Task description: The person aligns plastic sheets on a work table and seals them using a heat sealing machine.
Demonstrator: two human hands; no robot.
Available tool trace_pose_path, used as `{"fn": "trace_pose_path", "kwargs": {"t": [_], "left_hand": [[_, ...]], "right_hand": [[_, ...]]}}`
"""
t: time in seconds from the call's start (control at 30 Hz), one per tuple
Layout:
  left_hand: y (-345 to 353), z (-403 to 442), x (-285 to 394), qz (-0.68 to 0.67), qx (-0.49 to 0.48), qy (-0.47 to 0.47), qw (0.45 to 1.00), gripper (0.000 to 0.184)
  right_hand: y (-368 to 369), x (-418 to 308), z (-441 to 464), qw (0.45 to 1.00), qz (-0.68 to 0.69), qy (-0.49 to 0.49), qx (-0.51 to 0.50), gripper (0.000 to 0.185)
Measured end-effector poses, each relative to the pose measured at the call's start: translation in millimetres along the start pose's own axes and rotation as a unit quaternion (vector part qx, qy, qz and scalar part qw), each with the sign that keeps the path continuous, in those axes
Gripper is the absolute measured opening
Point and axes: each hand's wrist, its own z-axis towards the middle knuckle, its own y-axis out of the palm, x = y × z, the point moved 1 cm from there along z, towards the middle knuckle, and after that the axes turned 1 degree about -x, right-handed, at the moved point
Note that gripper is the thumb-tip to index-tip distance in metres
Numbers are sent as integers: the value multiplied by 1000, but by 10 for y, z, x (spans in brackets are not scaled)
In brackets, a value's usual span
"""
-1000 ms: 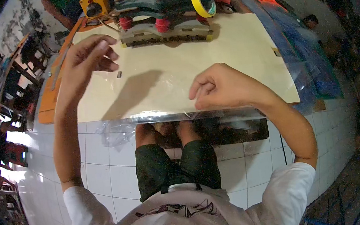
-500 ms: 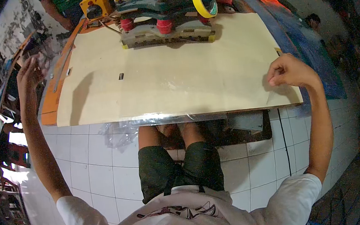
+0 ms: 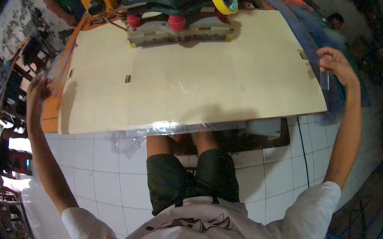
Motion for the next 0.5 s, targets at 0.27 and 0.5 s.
{"fn": "trace_pose_path", "kwargs": {"t": [0.27, 0.5], "left_hand": [[432, 442, -541, 90, -110, -77, 987, 23], [785, 913, -665, 275, -4, 41, 960, 33]], "right_hand": [[365, 414, 559, 988, -12, 123, 95, 60], [604, 481, 1085, 943, -226, 23, 245, 50]]}}
